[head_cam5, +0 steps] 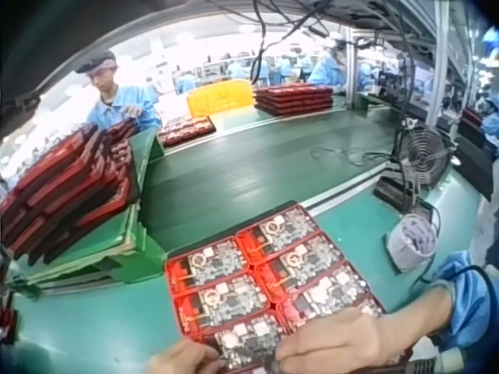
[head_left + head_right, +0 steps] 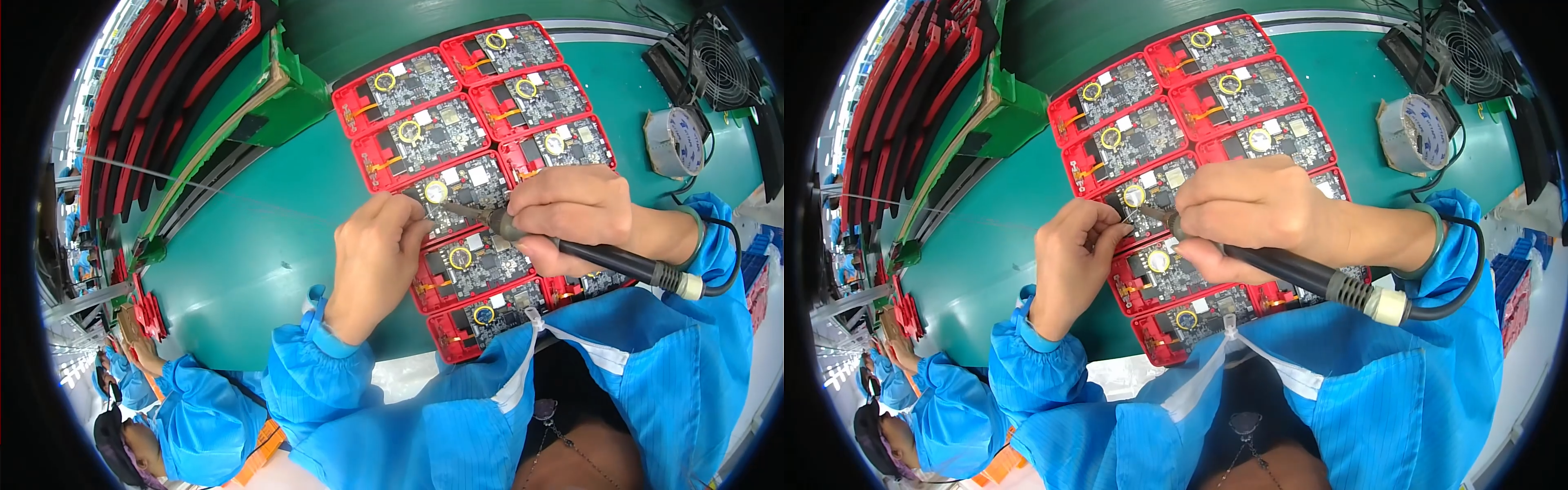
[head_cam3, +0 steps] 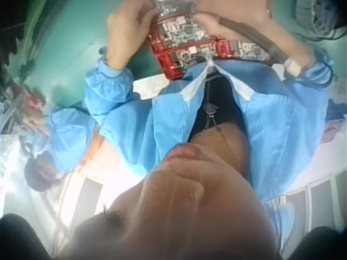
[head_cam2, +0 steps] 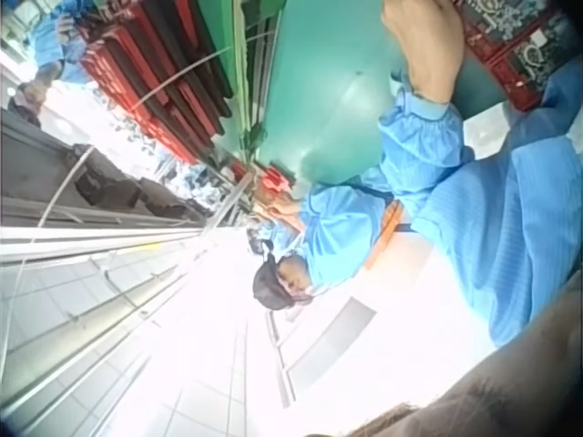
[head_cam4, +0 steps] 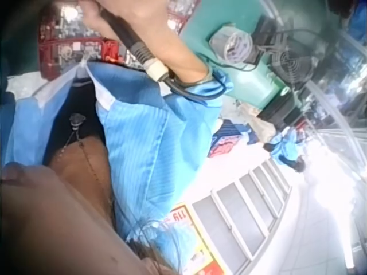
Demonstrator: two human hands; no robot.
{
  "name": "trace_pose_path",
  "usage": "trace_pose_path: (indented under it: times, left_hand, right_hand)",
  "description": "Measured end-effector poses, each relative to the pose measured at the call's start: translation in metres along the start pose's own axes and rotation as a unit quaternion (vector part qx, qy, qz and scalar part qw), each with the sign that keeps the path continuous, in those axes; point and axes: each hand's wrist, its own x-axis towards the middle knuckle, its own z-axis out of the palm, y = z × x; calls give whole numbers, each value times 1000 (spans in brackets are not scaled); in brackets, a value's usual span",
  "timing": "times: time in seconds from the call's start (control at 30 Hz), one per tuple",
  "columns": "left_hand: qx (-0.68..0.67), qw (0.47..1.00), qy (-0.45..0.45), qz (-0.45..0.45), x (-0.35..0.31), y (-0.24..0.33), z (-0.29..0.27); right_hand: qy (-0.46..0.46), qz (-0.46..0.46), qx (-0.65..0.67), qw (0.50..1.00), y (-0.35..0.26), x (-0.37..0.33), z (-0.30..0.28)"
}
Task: The person solders electronic components onto a printed circuit board using a soldering iron and solder wire.
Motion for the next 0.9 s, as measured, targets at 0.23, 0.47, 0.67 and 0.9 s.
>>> trace_pose_path:
  times: [0.23, 0.47, 0.67, 0.9]
  left_hand:
    - [16, 999, -1, 29, 3, 2, 1]
    - [15, 1000, 21, 7, 3, 7, -10]
    - [-27, 999, 24, -32, -2, 9, -26]
    - [-34, 999, 5, -24, 3, 21, -38]
  right_hand:
    - [-8, -16, 12, 1000, -3, 1, 3]
    - [-3, -36, -9, 999, -8, 2, 3]
    - [62, -30, 22, 997, -5, -4, -2]
    - [92, -40, -62, 993, 9, 6, -24]
